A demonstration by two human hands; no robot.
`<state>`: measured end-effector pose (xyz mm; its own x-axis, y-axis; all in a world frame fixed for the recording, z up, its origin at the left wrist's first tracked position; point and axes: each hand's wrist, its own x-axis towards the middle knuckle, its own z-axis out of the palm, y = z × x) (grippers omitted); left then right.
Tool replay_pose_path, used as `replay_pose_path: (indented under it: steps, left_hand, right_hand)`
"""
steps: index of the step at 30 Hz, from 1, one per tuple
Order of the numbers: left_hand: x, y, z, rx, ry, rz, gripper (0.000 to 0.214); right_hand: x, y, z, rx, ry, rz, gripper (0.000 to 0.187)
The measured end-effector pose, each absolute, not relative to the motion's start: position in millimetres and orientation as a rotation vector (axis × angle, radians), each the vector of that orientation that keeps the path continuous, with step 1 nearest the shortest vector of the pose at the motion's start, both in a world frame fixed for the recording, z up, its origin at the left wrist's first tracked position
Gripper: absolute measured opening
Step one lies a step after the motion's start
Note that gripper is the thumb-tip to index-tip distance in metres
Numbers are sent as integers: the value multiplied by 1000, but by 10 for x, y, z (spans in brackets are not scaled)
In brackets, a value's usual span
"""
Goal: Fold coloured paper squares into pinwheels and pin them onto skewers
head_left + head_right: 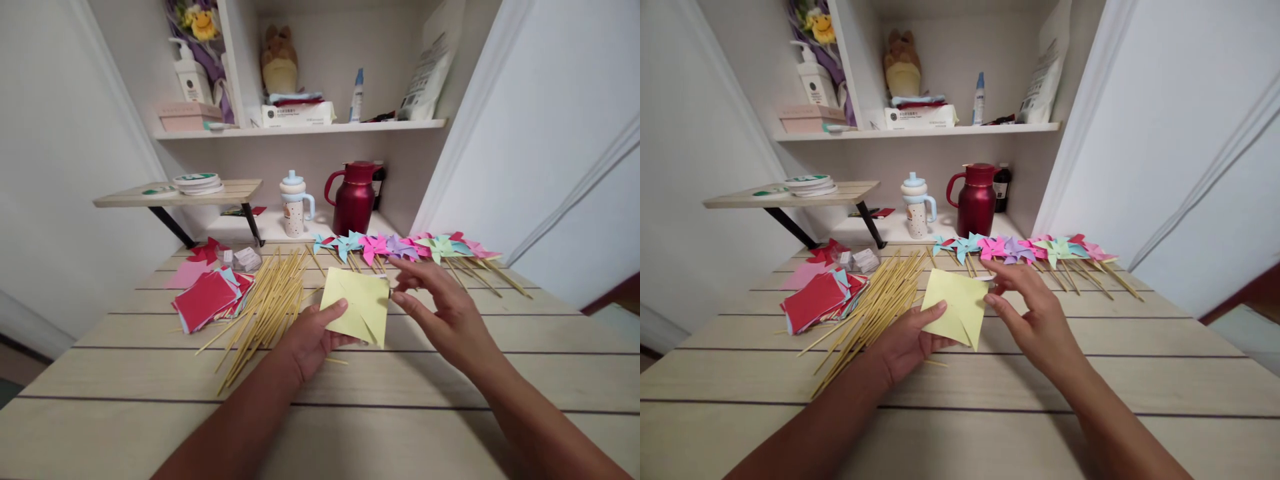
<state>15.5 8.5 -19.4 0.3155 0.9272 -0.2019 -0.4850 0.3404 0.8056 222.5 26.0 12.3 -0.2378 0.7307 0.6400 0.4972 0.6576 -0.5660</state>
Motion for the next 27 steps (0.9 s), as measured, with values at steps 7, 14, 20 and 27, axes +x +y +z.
replay_pose_path:
  steps: [7,14,20,27]
  left_hand:
    - [128,112,-205,655,790,1111,39]
    - [152,85,-199,664,742,1100,36]
    - [146,87,-188,614,795,1104,31]
    - [127,94,-150,635,756,1111,28]
  right_hand:
    - [2124,176,114,-1062,-1776,749,50]
    - [2014,198,-7,-1100,-1870,955,70]
    - [2058,249,-50,-999,-1865,931,57]
    - [2070,213,2,-882,-1971,762,30]
